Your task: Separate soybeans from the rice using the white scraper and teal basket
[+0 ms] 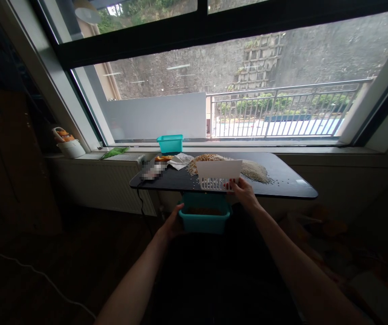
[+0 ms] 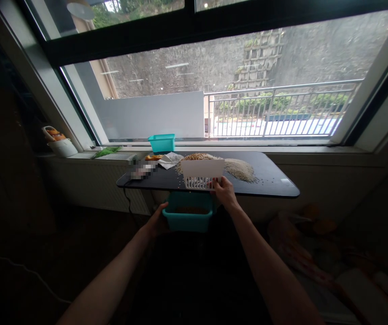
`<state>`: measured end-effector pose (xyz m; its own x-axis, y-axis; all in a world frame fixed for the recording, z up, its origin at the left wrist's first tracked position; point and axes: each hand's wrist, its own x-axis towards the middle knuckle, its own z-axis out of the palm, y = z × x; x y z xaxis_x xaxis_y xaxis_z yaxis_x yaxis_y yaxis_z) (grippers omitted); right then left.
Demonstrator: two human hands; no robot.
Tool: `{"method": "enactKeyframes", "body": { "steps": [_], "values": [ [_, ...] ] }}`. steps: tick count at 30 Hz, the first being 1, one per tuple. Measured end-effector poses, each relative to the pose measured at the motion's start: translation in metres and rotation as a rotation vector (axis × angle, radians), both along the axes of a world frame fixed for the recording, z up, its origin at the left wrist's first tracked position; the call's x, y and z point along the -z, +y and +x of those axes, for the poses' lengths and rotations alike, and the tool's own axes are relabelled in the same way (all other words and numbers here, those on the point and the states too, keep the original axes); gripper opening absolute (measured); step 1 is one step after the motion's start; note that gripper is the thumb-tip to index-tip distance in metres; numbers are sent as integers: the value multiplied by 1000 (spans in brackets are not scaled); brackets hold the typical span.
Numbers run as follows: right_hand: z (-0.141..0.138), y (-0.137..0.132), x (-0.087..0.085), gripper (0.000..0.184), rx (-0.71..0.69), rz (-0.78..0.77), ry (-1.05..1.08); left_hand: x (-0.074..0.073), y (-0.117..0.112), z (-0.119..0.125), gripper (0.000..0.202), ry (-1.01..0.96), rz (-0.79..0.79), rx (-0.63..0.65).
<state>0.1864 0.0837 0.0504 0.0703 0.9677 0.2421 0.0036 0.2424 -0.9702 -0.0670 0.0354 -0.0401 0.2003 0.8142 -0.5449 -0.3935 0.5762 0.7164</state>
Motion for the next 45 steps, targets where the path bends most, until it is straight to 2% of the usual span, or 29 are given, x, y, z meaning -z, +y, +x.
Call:
{"method": "enactKeyframes", "body": {
  "steps": [6, 14, 20, 26, 31, 36, 40, 45],
  "values": [
    [-17, 4, -7, 29, -51, 23, 13, 0, -1, -2, 51, -29, 28, 23],
    [-48, 22, 2, 22, -107, 34, -24, 0, -1, -1, 50, -7, 20, 32],
    [-40, 17, -6, 21, -168, 26, -41, 2, -1, -2, 49, -8, 25, 32],
    [-25, 21, -13, 28, -131, 53, -24, -12, 2, -24, 55, 24, 43, 50],
    [-53, 28, -8, 23, -117, 52, 3, -27, 2, -48, 56, 33, 98, 44],
    [-75, 24, -3, 22, -185, 30, -12, -33, -4, -54, 56, -12, 108, 74],
    [-55, 19, -6, 27, -197, 43, -19, -37, -7, -51, 56, -33, 90, 81],
    [-11, 24, -10, 32, 4, 96, -5, -38, -6, -33, 56, -32, 96, 118]
  ]
}}
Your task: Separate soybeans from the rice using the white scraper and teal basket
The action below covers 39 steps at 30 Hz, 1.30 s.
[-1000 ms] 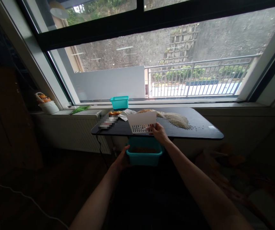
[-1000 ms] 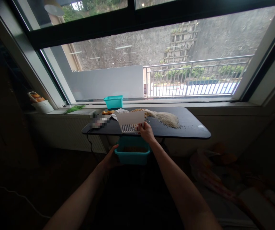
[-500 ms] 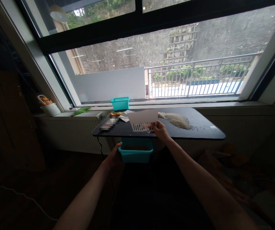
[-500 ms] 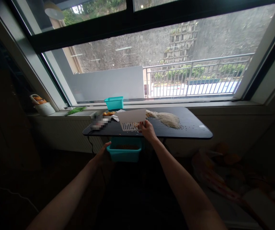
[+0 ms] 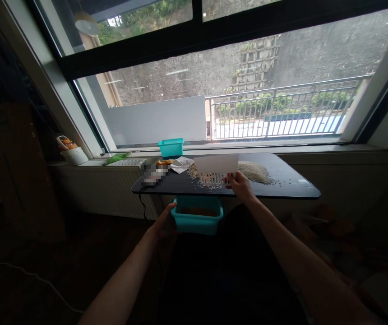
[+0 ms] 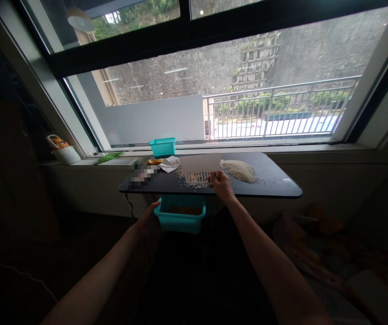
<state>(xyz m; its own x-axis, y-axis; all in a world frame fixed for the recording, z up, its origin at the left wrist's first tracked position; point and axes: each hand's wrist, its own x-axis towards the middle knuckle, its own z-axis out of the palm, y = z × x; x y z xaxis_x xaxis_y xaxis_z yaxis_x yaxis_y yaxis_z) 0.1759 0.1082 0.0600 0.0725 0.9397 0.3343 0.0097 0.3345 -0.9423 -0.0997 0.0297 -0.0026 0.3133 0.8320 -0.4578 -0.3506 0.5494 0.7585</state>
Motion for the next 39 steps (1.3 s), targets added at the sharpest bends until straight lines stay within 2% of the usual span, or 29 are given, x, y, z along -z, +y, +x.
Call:
{"method": "enactKeyframes", "body": {
  "steps": [4, 9, 15, 22, 31, 35, 39],
  "values": [
    [17, 7, 4, 32, 77, -8, -19, 11, 4, 19, 55, -8, -9, 3],
    [17, 7, 9, 30, 73, -21, -70, 22, 4, 31, 53, 25, -68, -12],
    [10, 2, 9, 32, 10, -34, -46, 21, 0, 33, 52, 49, -73, -21],
    [11, -5, 6, 39, 0, -29, -25, 22, 2, 34, 56, 71, -81, -29],
    [13, -36, 11, 37, -14, -69, 35, 25, 2, 35, 52, 35, -84, -38],
    [17, -41, 10, 40, 59, -29, 66, 29, 3, 35, 54, 36, -79, -40],
    [17, -34, 15, 41, 136, -3, 29, 30, 3, 36, 53, 42, -85, -37]
  ]
}}
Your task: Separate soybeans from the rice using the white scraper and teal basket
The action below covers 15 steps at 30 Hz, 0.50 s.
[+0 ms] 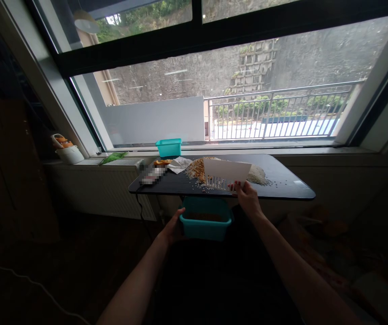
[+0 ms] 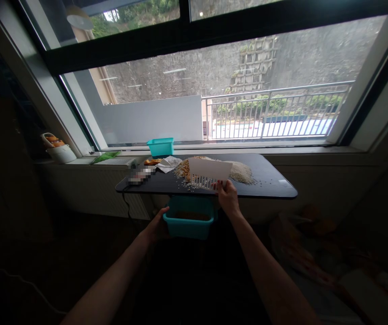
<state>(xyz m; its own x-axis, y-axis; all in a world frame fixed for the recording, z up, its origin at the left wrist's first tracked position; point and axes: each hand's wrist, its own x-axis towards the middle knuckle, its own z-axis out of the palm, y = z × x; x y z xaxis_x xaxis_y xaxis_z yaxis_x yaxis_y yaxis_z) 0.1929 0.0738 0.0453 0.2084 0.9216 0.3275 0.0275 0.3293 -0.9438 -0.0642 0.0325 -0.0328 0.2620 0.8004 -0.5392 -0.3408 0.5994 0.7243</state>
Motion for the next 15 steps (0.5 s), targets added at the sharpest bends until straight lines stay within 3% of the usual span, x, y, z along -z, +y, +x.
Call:
{"method": "enactKeyframes", "body": {
  "steps": [9, 15],
  "values": [
    [-12, -4, 8, 32, -96, -25, -48, 3, 0, -3, 56, -20, -15, -10],
    [-13, -9, 6, 28, 80, 50, -136, 0, -2, -1, 54, -38, -1, -5]
  ]
}}
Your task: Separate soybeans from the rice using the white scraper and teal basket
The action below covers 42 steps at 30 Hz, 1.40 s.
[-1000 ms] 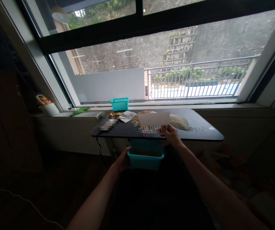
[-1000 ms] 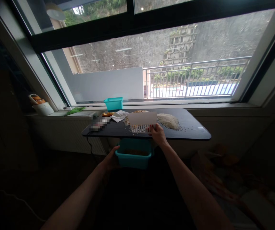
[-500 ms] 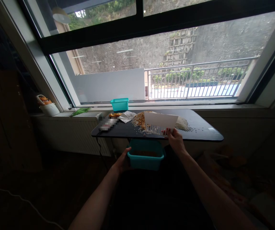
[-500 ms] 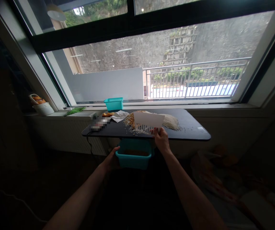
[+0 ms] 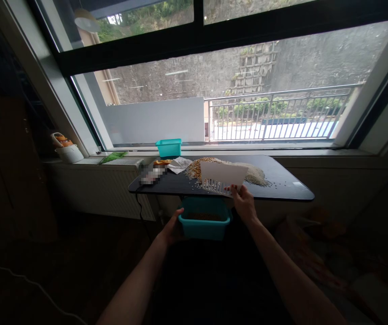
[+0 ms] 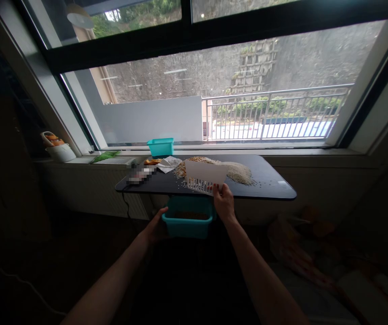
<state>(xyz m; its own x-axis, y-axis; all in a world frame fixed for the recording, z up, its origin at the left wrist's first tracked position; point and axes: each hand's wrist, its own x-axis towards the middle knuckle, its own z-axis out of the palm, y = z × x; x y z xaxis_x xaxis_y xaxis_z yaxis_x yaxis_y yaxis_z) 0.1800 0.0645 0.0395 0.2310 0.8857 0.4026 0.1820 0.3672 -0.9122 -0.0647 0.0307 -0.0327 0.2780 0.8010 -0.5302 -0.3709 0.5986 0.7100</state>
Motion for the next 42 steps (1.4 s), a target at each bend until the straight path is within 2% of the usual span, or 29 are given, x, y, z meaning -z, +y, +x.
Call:
{"method": "enactKeyframes", "body": {
  "steps": [4, 7, 9, 15, 19, 26, 32, 36, 42],
  "values": [
    [-26, 0, 6, 25, -21, -115, 71, -2, -2, 2, 53, 5, 6, 12],
    [-39, -1, 13, 23, 27, -126, -42, -1, -2, 2, 53, 21, 2, -1],
    [-38, -2, 16, 22, 99, -117, -160, 1, -2, 1, 52, 19, 3, -10],
    [-11, -8, 8, 25, 313, -161, -402, 4, -1, 3, 55, 13, 5, -7],
    [3, -7, 1, 25, 377, -193, -453, 5, -1, 3, 55, 26, 11, -33],
    [19, 2, -6, 28, 493, -276, -636, 7, 1, 1, 58, 23, 14, 4],
    [48, 7, -16, 32, 602, -351, -701, 6, 0, 2, 56, -10, 23, 35],
    [53, 9, -21, 29, 585, -292, -626, 4, 0, 4, 55, 4, 22, 36],
    [19, 18, -17, 27, 462, -225, -591, 5, 0, 4, 56, 23, 17, 25]
  ]
}}
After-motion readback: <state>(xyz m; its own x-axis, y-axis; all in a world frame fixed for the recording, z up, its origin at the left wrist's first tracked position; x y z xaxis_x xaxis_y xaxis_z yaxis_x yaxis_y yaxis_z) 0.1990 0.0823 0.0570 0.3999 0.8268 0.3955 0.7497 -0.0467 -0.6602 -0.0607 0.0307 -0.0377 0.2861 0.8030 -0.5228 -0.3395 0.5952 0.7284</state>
